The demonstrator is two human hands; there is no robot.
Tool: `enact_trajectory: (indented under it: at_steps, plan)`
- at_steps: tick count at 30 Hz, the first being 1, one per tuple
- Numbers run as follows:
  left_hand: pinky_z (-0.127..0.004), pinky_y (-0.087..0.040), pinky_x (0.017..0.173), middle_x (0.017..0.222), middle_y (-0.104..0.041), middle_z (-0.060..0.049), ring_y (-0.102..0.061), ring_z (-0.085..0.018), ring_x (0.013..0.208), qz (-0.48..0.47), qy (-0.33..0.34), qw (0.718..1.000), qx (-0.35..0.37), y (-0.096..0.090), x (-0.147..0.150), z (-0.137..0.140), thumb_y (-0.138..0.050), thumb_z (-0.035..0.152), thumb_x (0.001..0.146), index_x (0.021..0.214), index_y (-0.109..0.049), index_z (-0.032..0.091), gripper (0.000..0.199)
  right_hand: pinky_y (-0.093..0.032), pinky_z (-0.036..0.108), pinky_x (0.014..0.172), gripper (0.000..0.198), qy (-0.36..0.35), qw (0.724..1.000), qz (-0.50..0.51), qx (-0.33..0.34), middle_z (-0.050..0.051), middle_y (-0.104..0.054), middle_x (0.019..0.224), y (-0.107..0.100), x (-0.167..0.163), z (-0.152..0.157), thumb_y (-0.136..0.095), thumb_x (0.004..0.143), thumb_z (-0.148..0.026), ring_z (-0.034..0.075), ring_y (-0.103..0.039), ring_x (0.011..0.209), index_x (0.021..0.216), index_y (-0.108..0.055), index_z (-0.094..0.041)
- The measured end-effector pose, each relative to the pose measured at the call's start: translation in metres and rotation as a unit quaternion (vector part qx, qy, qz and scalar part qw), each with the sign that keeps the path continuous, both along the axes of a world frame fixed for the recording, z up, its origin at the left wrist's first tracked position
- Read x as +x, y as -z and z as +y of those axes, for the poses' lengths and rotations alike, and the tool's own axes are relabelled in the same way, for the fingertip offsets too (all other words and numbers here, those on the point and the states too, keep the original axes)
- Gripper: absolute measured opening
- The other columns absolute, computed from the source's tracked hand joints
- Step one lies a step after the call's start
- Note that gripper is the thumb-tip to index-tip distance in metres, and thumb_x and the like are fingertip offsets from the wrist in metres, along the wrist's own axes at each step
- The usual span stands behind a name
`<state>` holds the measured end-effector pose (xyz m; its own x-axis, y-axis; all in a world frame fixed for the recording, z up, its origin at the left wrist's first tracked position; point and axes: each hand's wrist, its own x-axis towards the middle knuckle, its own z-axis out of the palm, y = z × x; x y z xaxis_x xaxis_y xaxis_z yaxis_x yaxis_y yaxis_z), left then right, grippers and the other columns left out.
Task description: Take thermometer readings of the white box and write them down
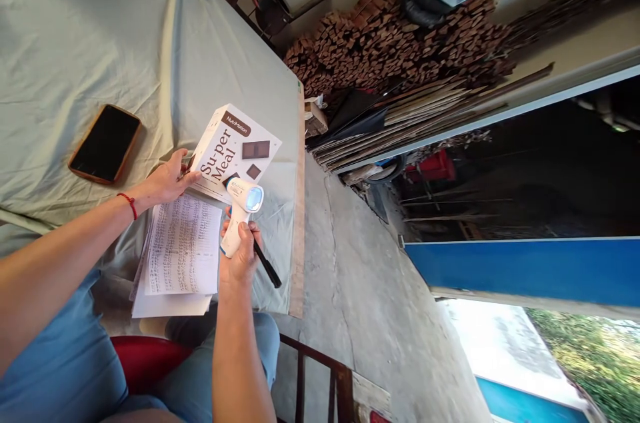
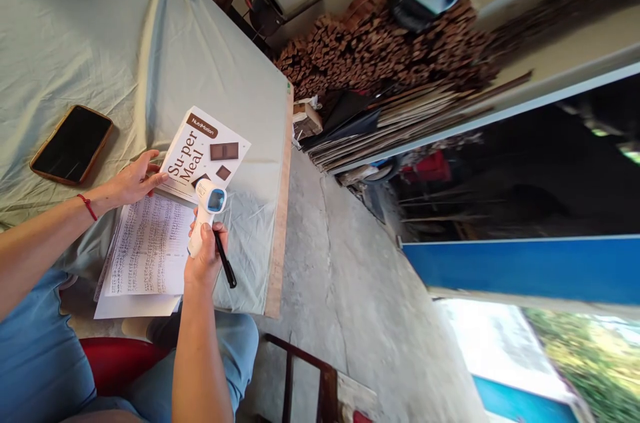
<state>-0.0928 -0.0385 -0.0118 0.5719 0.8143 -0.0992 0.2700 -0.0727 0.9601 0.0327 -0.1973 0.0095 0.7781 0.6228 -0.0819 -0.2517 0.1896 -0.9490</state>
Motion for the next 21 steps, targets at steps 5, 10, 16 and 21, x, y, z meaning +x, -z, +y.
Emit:
enact_trajectory:
  at_steps: [5,10,16,21]
  plan:
    - [-0.029,-0.050,0.066,0.119,-0.072,-0.014,-0.061,-0.012,0.063,-0.013,-0.009,1.000,-0.007,-0.001,0.001,-0.001,-0.059,0.036,0.100,0.155,-0.033,0.013,0.065,-0.045,0.025,0.059,0.041,-0.011,1.000,-0.020,-0.004,0.003,-0.078,0.088,-0.002,-0.003,0.000,-0.078,0.067,-0.041,0.013,-0.059,0.064,0.081,-0.043,-0.025]
    - [-0.028,-0.049,0.062,0.105,-0.072,-0.009,-0.061,-0.013,0.063,-0.030,-0.008,0.999,-0.029,-0.004,0.002,-0.002,-0.060,0.033,0.100,0.153,-0.035,0.015,0.062,-0.044,0.027,0.059,0.042,-0.009,0.999,-0.034,-0.019,0.002,-0.078,0.089,-0.001,-0.007,0.001,-0.077,0.067,-0.043,0.014,-0.059,0.065,0.084,-0.042,-0.026]
    - [-0.025,-0.049,0.057,0.114,-0.070,-0.011,-0.061,-0.011,0.062,-0.053,0.000,0.997,-0.053,-0.004,0.004,-0.003,-0.058,0.029,0.101,0.151,-0.036,0.017,0.056,-0.046,0.028,0.063,0.043,-0.004,0.999,-0.039,-0.027,0.001,-0.075,0.092,0.003,-0.007,-0.001,-0.078,0.069,-0.044,0.015,-0.062,0.070,0.088,-0.044,-0.026]
    - [-0.024,-0.048,0.059,0.102,-0.066,-0.006,-0.056,-0.009,0.062,-0.085,0.005,0.992,-0.093,-0.012,0.003,-0.005,-0.057,0.021,0.101,0.150,-0.037,0.017,0.053,-0.047,0.028,0.065,0.045,0.013,0.997,-0.067,-0.040,-0.005,-0.068,0.081,0.006,-0.006,-0.004,-0.080,0.070,-0.045,0.014,-0.061,0.068,0.093,-0.046,-0.026]
